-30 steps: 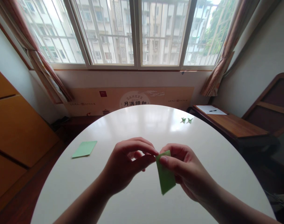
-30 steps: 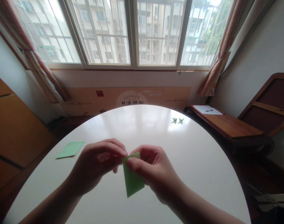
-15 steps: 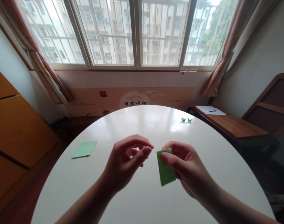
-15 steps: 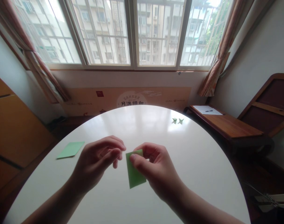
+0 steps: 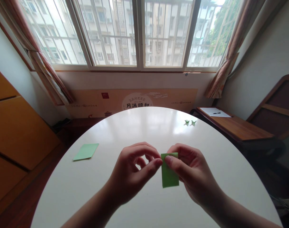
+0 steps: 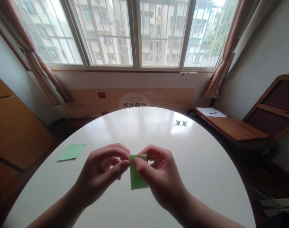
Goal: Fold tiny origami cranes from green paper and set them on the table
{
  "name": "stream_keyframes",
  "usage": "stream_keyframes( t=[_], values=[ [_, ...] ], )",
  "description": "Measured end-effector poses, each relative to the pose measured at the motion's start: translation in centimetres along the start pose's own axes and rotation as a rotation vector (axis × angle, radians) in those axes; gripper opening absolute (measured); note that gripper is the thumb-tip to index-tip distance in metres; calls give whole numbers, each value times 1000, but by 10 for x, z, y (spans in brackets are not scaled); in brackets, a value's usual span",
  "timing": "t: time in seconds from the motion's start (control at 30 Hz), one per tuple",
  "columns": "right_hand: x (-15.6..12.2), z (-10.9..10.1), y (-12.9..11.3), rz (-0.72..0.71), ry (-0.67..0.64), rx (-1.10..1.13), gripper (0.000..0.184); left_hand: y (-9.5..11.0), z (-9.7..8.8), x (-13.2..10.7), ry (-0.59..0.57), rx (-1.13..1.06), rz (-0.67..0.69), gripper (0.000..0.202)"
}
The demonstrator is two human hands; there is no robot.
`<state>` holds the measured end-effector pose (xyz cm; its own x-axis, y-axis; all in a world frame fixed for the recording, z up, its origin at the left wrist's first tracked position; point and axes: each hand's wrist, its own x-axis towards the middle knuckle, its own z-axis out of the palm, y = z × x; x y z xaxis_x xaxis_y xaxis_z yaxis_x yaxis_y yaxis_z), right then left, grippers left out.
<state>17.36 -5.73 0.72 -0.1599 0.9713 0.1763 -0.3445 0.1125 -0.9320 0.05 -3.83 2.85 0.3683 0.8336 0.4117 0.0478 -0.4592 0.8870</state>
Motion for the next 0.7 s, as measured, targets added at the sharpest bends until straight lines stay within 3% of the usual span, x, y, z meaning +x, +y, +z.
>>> stream_keyframes(
  t=[0.27,0.7],
  values=[
    [1,-1,2,-16,1,-48,17,2,4,1,60,51,-50,15],
    [1,-2,2,-10,10,-27,17,0,3,3,36,7,-85,16]
  ],
)
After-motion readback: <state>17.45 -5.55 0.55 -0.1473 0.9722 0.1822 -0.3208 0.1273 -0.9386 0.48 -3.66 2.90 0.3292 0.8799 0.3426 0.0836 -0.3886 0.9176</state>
